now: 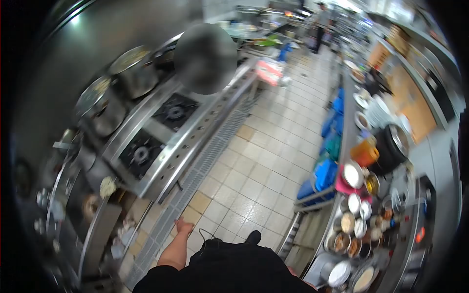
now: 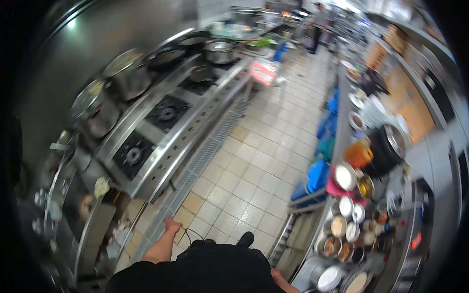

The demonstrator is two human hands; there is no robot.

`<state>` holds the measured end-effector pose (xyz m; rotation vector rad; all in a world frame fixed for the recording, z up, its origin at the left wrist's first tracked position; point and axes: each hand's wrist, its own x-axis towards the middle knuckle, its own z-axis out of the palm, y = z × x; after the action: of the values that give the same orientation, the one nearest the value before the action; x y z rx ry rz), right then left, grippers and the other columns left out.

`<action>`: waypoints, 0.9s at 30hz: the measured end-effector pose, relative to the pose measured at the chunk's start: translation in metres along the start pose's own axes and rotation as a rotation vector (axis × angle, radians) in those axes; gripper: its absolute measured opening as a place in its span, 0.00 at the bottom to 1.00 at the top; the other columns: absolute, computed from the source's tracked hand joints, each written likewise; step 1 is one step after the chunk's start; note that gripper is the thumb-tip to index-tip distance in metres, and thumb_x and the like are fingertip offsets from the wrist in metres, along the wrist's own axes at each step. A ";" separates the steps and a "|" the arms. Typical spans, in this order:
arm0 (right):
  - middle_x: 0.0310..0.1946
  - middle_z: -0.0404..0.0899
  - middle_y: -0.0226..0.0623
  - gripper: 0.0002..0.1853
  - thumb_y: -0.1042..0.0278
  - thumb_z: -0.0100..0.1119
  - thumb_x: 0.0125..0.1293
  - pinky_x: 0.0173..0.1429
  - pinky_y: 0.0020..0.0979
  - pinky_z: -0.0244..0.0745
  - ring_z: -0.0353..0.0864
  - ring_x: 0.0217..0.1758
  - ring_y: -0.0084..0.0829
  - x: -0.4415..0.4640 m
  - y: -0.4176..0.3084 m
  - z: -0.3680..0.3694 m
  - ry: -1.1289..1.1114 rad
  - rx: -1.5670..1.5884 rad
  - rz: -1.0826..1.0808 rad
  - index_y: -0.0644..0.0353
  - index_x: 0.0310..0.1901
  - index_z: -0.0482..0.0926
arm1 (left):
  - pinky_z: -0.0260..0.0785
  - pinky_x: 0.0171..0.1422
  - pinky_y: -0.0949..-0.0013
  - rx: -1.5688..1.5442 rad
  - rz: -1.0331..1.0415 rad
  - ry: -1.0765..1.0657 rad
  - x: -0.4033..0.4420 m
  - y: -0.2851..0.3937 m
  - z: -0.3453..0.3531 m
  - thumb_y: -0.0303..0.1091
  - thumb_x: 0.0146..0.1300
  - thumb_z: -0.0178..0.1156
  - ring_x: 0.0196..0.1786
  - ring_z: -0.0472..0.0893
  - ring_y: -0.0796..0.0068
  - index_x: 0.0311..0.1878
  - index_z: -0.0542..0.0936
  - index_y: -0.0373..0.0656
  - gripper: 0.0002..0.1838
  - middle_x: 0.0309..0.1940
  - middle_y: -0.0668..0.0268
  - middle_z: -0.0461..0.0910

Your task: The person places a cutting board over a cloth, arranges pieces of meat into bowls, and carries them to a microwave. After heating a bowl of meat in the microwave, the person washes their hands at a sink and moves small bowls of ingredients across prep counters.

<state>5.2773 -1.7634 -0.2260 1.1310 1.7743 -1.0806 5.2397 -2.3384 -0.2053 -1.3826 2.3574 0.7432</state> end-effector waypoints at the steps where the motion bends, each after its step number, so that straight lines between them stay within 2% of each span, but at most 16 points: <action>1: 0.31 0.75 0.39 0.13 0.60 0.54 0.61 0.37 0.38 0.69 0.74 0.33 0.38 0.014 -0.024 -0.012 -0.050 0.012 -0.003 0.58 0.43 0.76 | 0.58 0.75 0.66 -0.078 -0.097 0.056 -0.009 0.005 0.000 0.42 0.43 0.73 0.74 0.59 0.54 0.72 0.61 0.46 0.50 0.73 0.43 0.53; 3: 0.29 0.74 0.37 0.12 0.59 0.53 0.63 0.33 0.37 0.68 0.72 0.30 0.35 0.041 -0.079 -0.032 -0.119 0.014 -0.026 0.57 0.42 0.75 | 0.59 0.75 0.63 -0.251 -0.159 0.070 -0.046 0.020 -0.021 0.41 0.41 0.74 0.76 0.55 0.51 0.76 0.50 0.48 0.59 0.74 0.42 0.48; 6: 0.25 0.72 0.33 0.12 0.57 0.50 0.66 0.27 0.35 0.67 0.70 0.24 0.31 0.073 -0.163 -0.047 -0.181 -0.060 -0.128 0.56 0.40 0.75 | 0.62 0.73 0.62 -0.373 -0.301 0.195 -0.080 -0.008 -0.008 0.39 0.43 0.74 0.74 0.58 0.47 0.76 0.50 0.46 0.58 0.74 0.41 0.47; 8: 0.25 0.71 0.31 0.10 0.59 0.49 0.66 0.23 0.31 0.63 0.70 0.21 0.28 0.097 -0.209 -0.050 -0.271 -0.247 -0.332 0.55 0.37 0.74 | 0.71 0.62 0.59 -0.727 -0.476 0.253 -0.086 -0.051 0.023 0.38 0.43 0.74 0.63 0.73 0.52 0.76 0.47 0.44 0.59 0.65 0.43 0.64; 9: 0.25 0.71 0.31 0.10 0.59 0.49 0.66 0.23 0.31 0.63 0.70 0.21 0.28 0.108 -0.231 -0.048 -0.302 -0.319 -0.351 0.55 0.37 0.74 | 0.71 0.62 0.59 -0.763 -0.537 0.290 -0.113 -0.058 0.022 0.38 0.43 0.74 0.63 0.73 0.52 0.76 0.47 0.44 0.59 0.65 0.43 0.64; 11: 0.25 0.71 0.32 0.09 0.59 0.49 0.65 0.23 0.33 0.62 0.70 0.21 0.28 0.127 -0.275 -0.031 -0.215 -0.212 -0.332 0.54 0.37 0.73 | 0.69 0.62 0.51 -1.141 -0.790 0.207 -0.177 -0.052 -0.009 0.37 0.51 0.72 0.62 0.73 0.57 0.72 0.57 0.42 0.47 0.64 0.51 0.68; 12: 0.26 0.70 0.33 0.09 0.59 0.51 0.64 0.24 0.35 0.62 0.69 0.21 0.29 0.148 -0.294 -0.027 -0.303 -0.304 -0.368 0.54 0.38 0.71 | 0.69 0.62 0.51 -1.180 -0.831 0.247 -0.190 -0.074 0.012 0.37 0.51 0.72 0.62 0.73 0.57 0.72 0.57 0.42 0.47 0.64 0.51 0.68; 14: 0.25 0.70 0.33 0.08 0.60 0.51 0.64 0.24 0.35 0.61 0.68 0.21 0.30 0.119 -0.317 -0.003 -0.276 -0.378 -0.397 0.54 0.38 0.71 | 0.71 0.33 0.62 -1.244 -0.810 0.171 -0.214 -0.130 0.074 0.39 0.50 0.72 0.28 0.77 0.70 0.57 0.76 0.37 0.31 0.31 0.61 0.80; 16: 0.25 0.69 0.33 0.08 0.61 0.51 0.64 0.23 0.34 0.60 0.68 0.21 0.30 0.096 -0.332 0.017 -0.219 -0.437 -0.420 0.55 0.38 0.70 | 0.73 0.29 0.61 -1.166 -0.908 0.092 -0.253 -0.162 0.124 0.41 0.53 0.71 0.25 0.77 0.67 0.40 0.82 0.37 0.18 0.29 0.62 0.80; 18: 0.25 0.70 0.34 0.08 0.61 0.51 0.64 0.24 0.35 0.60 0.68 0.21 0.30 0.093 -0.337 0.034 -0.265 -0.544 -0.450 0.55 0.38 0.70 | 0.74 0.33 0.60 -1.024 -1.017 -0.052 -0.299 -0.167 0.150 0.40 0.57 0.69 0.29 0.79 0.67 0.43 0.82 0.37 0.17 0.29 0.61 0.80; 19: 0.25 0.70 0.34 0.08 0.61 0.51 0.63 0.24 0.35 0.60 0.68 0.21 0.30 0.096 -0.336 0.039 -0.277 -0.604 -0.465 0.55 0.38 0.70 | 0.74 0.33 0.60 -1.051 -1.039 -0.046 -0.321 -0.168 0.174 0.40 0.57 0.69 0.29 0.79 0.67 0.43 0.82 0.37 0.17 0.29 0.61 0.80; 21: 0.25 0.70 0.34 0.08 0.62 0.51 0.63 0.24 0.35 0.61 0.69 0.22 0.31 0.102 -0.330 0.055 -0.299 -0.707 -0.494 0.56 0.38 0.70 | 0.74 0.31 0.62 -1.049 -0.988 -0.142 -0.351 -0.170 0.215 0.41 0.58 0.68 0.28 0.79 0.68 0.42 0.82 0.38 0.16 0.32 0.60 0.81; 22: 0.25 0.70 0.34 0.08 0.62 0.51 0.63 0.24 0.35 0.61 0.69 0.22 0.31 0.101 -0.325 0.063 -0.303 -0.753 -0.508 0.56 0.38 0.70 | 0.74 0.31 0.62 -1.068 -1.004 -0.132 -0.364 -0.159 0.215 0.41 0.58 0.68 0.28 0.79 0.68 0.42 0.82 0.38 0.16 0.32 0.60 0.81; 24: 0.25 0.70 0.34 0.08 0.62 0.52 0.63 0.24 0.35 0.61 0.69 0.22 0.31 0.097 -0.315 0.081 -0.307 -0.828 -0.532 0.56 0.38 0.70 | 0.75 0.32 0.64 -1.210 -1.227 -0.109 -0.392 -0.127 0.209 0.40 0.60 0.66 0.30 0.80 0.67 0.42 0.83 0.39 0.14 0.35 0.60 0.82; 25: 0.25 0.70 0.35 0.08 0.62 0.52 0.62 0.24 0.35 0.61 0.69 0.22 0.31 0.095 -0.313 0.088 -0.313 -0.855 -0.543 0.56 0.38 0.71 | 0.75 0.32 0.64 -1.221 -1.244 -0.104 -0.395 -0.120 0.207 0.40 0.60 0.66 0.30 0.80 0.67 0.42 0.83 0.39 0.14 0.35 0.60 0.82; 27: 0.25 0.70 0.35 0.08 0.62 0.52 0.62 0.25 0.35 0.62 0.69 0.22 0.31 0.088 -0.307 0.105 -0.321 -0.898 -0.574 0.57 0.38 0.71 | 0.78 0.34 0.67 -1.042 -1.092 -0.292 -0.401 -0.115 0.202 0.38 0.60 0.66 0.31 0.81 0.69 0.49 0.83 0.47 0.14 0.38 0.63 0.82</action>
<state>4.9780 -1.9109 -0.2647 -0.0940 2.0134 -0.5644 5.5366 -1.9820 -0.2006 -2.3121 0.6149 1.6403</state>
